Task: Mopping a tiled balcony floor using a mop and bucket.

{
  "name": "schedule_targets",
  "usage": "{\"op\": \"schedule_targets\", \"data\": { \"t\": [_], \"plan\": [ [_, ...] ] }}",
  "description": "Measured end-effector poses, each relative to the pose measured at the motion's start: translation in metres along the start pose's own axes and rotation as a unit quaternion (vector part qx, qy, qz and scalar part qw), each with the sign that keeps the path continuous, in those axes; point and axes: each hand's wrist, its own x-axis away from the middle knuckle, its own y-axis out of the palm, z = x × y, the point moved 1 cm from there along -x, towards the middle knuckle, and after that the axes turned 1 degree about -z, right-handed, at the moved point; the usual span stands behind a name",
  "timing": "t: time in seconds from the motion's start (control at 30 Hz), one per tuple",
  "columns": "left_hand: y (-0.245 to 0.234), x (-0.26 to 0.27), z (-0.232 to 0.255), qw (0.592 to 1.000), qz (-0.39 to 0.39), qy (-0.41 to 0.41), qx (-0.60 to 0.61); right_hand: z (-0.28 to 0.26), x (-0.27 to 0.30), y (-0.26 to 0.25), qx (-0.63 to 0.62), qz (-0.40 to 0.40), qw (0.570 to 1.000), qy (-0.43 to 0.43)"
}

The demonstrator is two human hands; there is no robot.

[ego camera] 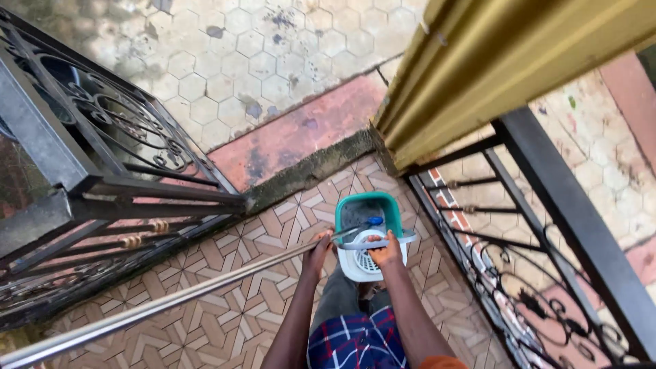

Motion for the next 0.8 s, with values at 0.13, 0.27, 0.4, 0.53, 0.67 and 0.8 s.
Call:
{"op": "schedule_targets", "data": {
  "t": [0.13,0.27,0.4,0.53,0.67,0.8],
  "plan": [
    [0.009,0.027,-0.017,1.000,-0.020,-0.021,-0.006,0.000,0.044,-0.044,-0.044,0.003,0.999,-0.013],
    [0.023,0.075,-0.054,0.995,-0.091,-0.023,-0.035,0.013,0.067,-0.129,-0.102,-0.028,0.993,-0.057],
    [0.037,0.108,-0.073,0.984,-0.144,-0.053,-0.092,0.014,0.074,-0.198,-0.161,-0.071,0.978,-0.108],
    [0.058,0.147,-0.078,0.971,-0.191,-0.077,-0.118,0.018,0.118,-0.238,-0.200,-0.065,0.969,-0.126],
    [0.077,0.177,-0.086,0.940,-0.260,-0.104,-0.195,0.027,0.142,-0.301,-0.257,-0.019,0.954,-0.151],
    [0.096,0.194,-0.133,0.897,-0.364,-0.104,-0.229,0.054,0.149,-0.380,-0.354,0.003,0.916,-0.188]
  ]
}}
